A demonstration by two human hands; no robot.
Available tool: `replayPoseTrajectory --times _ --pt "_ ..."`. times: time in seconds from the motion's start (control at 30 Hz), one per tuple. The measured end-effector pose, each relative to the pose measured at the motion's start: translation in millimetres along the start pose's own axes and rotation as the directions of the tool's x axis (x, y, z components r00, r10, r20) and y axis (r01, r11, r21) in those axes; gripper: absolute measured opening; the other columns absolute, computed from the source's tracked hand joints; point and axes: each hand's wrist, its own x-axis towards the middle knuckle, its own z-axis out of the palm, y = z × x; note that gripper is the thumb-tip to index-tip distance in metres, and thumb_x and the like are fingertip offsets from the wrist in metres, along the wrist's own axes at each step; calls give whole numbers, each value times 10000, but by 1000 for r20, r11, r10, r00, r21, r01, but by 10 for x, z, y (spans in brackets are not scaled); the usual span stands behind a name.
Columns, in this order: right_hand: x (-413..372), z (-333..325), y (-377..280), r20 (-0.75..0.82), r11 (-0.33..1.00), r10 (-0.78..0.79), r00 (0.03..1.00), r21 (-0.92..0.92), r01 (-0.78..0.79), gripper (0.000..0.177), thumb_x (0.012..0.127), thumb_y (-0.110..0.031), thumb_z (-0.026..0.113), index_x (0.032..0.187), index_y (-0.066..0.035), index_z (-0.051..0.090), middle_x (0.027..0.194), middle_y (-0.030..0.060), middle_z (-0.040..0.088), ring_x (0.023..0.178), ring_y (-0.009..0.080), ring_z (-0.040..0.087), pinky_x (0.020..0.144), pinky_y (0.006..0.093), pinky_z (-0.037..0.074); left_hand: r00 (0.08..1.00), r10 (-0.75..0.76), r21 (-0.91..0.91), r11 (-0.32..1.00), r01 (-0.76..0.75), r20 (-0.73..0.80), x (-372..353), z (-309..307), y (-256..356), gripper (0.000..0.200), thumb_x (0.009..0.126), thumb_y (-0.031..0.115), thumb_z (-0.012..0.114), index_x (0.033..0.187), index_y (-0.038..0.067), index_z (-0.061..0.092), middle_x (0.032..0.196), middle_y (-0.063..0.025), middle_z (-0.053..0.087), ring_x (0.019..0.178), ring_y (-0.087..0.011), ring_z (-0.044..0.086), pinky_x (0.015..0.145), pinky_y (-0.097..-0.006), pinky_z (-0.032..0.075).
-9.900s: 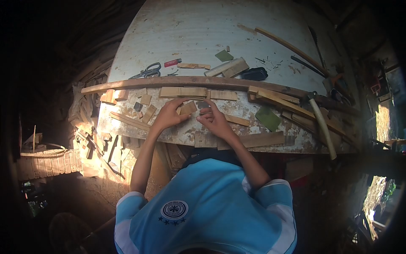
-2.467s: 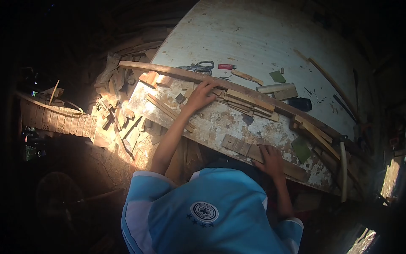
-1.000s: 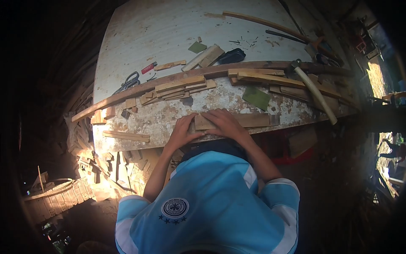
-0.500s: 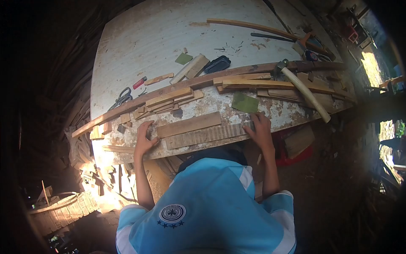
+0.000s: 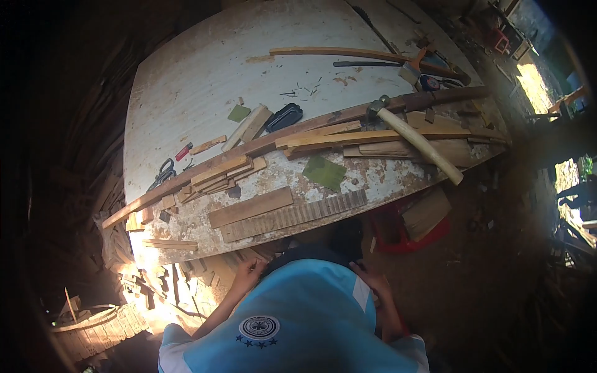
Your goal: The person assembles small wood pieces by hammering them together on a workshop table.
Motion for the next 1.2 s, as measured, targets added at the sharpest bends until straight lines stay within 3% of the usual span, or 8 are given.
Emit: replayPoseTrajectory --times 0.17,0.37,0.63,0.7,0.8,0.93,1.1,1.2 --pt "221 -873 71 92 989 -54 994 -132 66 473 883 -464 557 915 6 603 742 129 598 714 177 562 637 350 429 836 -548 -320 795 516 -14 10 968 -362 364 875 340 612 972 -10 629 822 -83 630 749 -129 566 669 -275 451" --pt "517 -1706 601 208 978 -48 977 -190 89 520 885 -495 525 917 20 582 826 229 589 783 318 601 699 408 435 837 -430 -682 500 533 339 -476 1921 -183 368 873 342 615 989 -7 627 837 -82 631 761 -133 566 681 -277 453" --pt "296 -2096 171 250 954 -194 949 -177 241 448 870 -412 582 977 23 592 839 170 608 819 258 610 721 340 459 837 -465 -759 422 496 288 -1071 2547 -392 375 870 344 619 1011 -4 625 857 -80 633 778 -138 568 698 -279 456" --pt "150 -2198 201 128 947 -292 948 -103 305 426 849 -388 619 954 25 593 811 145 608 772 228 601 688 324 457 846 -450 -755 439 487 285 -1029 2635 -442 377 870 344 620 1017 -3 624 862 -79 633 782 -139 568 702 -280 457" --pt "16 -2257 292 56 985 -106 993 142 97 366 822 -339 664 877 17 597 761 77 589 717 149 560 634 290 439 849 -417 -712 483 509 324 -956 2641 -505 380 869 345 622 1025 -2 623 869 -79 634 788 -141 569 708 -281 458" --pt "-34 -2296 284 -10 986 -156 988 62 156 364 795 -344 687 840 5 598 756 58 576 728 130 538 650 281 425 895 -298 -613 654 444 330 -682 2478 -425 385 867 346 624 1036 0 622 879 -78 635 797 -143 569 716 -282 459" --pt "-78 -2363 207 -56 985 -164 985 -63 161 433 786 -408 674 894 8 616 834 149 621 804 211 592 753 317 448 956 -12 -186 980 69 292 -263 1948 389 406 876 337 611 1118 10 598 903 -52 625 793 -137 556 746 -294 468" --pt "-127 -2420 23 -54 975 -196 979 -114 189 426 795 -407 663 914 -1 620 848 150 628 813 217 600 752 331 457 994 106 -264 958 -109 -27 -51 1805 637 315 828 110 664 1130 45 597 967 -26 616 848 -85 546 758 -233 453"
